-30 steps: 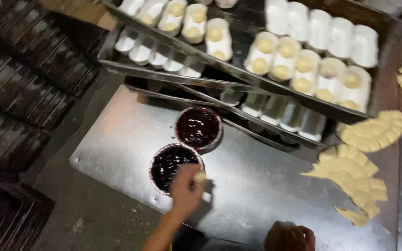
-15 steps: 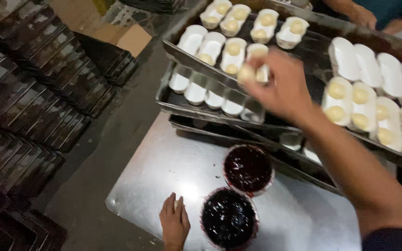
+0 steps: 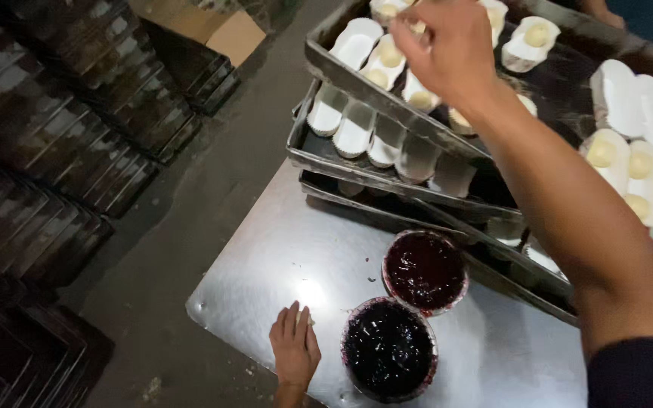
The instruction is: The person takes small balls of dough, dips them into a dark purple filling, and places them into white paper liners on metal trays.
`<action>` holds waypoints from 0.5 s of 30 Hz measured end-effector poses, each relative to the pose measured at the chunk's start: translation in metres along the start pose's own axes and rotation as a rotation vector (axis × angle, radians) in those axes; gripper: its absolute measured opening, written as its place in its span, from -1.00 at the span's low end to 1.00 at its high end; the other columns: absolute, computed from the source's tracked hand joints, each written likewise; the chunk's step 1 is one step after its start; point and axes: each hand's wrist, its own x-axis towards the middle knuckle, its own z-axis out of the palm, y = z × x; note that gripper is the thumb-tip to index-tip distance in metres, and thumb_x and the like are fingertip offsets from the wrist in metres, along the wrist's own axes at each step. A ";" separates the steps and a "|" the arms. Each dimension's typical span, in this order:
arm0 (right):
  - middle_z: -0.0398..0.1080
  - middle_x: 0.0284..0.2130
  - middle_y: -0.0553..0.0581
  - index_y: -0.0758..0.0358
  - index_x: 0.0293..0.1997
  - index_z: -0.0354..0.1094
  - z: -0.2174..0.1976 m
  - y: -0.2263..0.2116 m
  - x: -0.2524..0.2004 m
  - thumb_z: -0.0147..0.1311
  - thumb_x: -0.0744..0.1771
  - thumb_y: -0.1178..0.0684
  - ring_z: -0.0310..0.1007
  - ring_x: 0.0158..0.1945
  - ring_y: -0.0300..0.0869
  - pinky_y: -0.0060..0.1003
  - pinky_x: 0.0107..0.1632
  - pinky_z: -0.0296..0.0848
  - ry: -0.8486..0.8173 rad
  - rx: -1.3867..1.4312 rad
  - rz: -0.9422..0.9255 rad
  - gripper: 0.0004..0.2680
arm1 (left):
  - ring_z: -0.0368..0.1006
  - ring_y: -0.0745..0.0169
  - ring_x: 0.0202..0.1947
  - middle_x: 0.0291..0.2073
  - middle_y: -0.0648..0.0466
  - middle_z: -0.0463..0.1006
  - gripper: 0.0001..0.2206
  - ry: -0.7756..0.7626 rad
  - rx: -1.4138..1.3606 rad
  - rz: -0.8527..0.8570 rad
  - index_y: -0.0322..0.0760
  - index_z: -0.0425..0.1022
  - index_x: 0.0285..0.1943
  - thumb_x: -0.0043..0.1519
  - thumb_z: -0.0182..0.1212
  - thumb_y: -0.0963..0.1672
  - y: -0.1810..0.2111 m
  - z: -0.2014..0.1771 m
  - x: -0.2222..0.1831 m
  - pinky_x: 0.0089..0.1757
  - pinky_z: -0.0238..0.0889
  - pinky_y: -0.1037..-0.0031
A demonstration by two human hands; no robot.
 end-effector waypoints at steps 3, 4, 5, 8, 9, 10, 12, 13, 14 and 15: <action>0.54 -0.32 0.20 0.29 -0.20 0.55 -0.071 -0.071 -0.053 0.18 0.43 0.02 0.52 -0.36 -0.15 -0.28 -0.29 0.41 -0.059 0.098 0.067 -0.85 | 0.35 -0.34 0.10 0.10 -0.22 0.49 -0.67 0.111 0.088 0.042 -0.30 0.52 0.07 0.09 0.21 -0.20 0.004 0.001 -0.001 0.04 0.17 0.00; 0.55 -0.38 0.17 0.27 -0.30 0.54 -0.089 -0.092 -0.080 0.18 0.40 0.03 0.52 -0.40 -0.17 -0.28 -0.33 0.41 -0.093 0.116 0.165 -0.84 | 0.39 -0.26 0.08 0.06 -0.18 0.51 -0.71 0.037 0.017 -0.022 -0.29 0.54 0.04 0.12 0.21 -0.21 0.003 0.004 -0.002 0.07 0.22 0.04; 0.55 -0.26 0.20 0.30 -0.14 0.54 -0.101 -0.112 -0.113 0.17 0.40 0.08 0.57 -0.27 -0.14 -0.28 -0.22 0.49 -0.026 0.286 0.150 -0.89 | 0.44 -0.18 0.07 0.03 -0.13 0.53 -0.75 -0.038 -0.055 -0.084 -0.27 0.55 0.01 0.15 0.20 -0.22 0.002 0.005 -0.003 0.10 0.27 0.09; 0.56 -0.31 0.18 0.27 -0.18 0.55 -0.123 -0.145 -0.217 0.21 0.33 0.12 0.58 -0.32 -0.13 -0.31 -0.24 0.53 -0.062 0.397 0.181 -0.92 | 0.50 -0.11 -0.05 -0.07 -0.09 0.59 -0.85 -0.250 -0.109 -0.533 -0.31 0.63 -0.11 0.17 0.28 -0.21 0.021 -0.009 -0.001 0.05 0.41 0.18; 0.55 -0.35 0.18 0.28 -0.18 0.55 -0.124 -0.151 -0.252 0.22 0.30 0.13 0.58 -0.35 -0.12 -0.31 -0.26 0.54 -0.085 0.442 0.218 -0.91 | 0.54 -0.01 -0.08 -0.07 -0.08 0.60 -0.76 -0.186 -0.233 -0.666 -0.32 0.56 0.01 0.16 0.30 -0.21 0.036 -0.022 0.004 -0.02 0.44 0.23; 0.57 -0.36 0.16 0.28 -0.12 0.55 -0.125 -0.160 -0.285 0.22 0.29 0.13 0.60 -0.36 -0.16 -0.32 -0.29 0.55 -0.157 0.516 0.371 -0.87 | 0.58 0.08 -0.12 -0.07 -0.07 0.61 -0.66 -0.116 -0.353 -0.807 -0.33 0.50 0.13 0.15 0.32 -0.22 0.057 -0.039 0.009 -0.09 0.48 0.28; 0.59 -0.37 0.14 0.29 -0.07 0.56 -0.130 -0.174 -0.338 0.22 0.29 0.13 0.63 -0.38 -0.20 -0.34 -0.32 0.56 -0.241 0.599 0.534 -0.83 | 0.51 0.15 -0.20 -0.08 -0.03 0.49 -0.39 0.034 -0.737 -0.779 -0.23 0.29 0.29 -0.01 0.25 -0.32 0.132 -0.069 0.000 -0.29 0.50 0.35; 0.58 -0.28 0.14 0.32 0.01 0.49 -0.130 -0.186 -0.359 0.20 0.29 0.13 0.60 -0.29 -0.18 -0.32 -0.26 0.57 -0.205 0.643 0.651 -0.78 | 0.54 0.20 -0.15 -0.06 0.03 0.53 -0.43 -0.067 -0.781 -0.778 -0.23 0.32 0.26 0.02 0.32 -0.29 0.171 -0.077 0.002 -0.24 0.51 0.41; 0.58 -0.19 0.14 0.34 0.08 0.43 -0.136 -0.196 -0.384 0.18 0.29 0.13 0.57 -0.20 -0.16 -0.31 -0.21 0.58 -0.194 0.688 0.774 -0.73 | 0.57 0.25 -0.11 -0.04 0.09 0.57 -0.46 -0.165 -0.825 -0.804 -0.22 0.35 0.24 0.04 0.38 -0.27 0.217 -0.077 -0.011 -0.19 0.52 0.47; 0.58 -0.19 0.14 0.34 0.08 0.43 -0.146 -0.199 -0.405 0.18 0.29 0.13 0.57 -0.20 -0.16 -0.31 -0.21 0.58 -0.232 0.705 0.790 -0.73 | 0.57 0.17 -0.16 -0.10 0.01 0.57 -0.59 -0.153 -1.070 -0.809 -0.32 0.38 0.15 0.10 0.34 -0.27 0.264 -0.072 -0.026 -0.23 0.52 0.42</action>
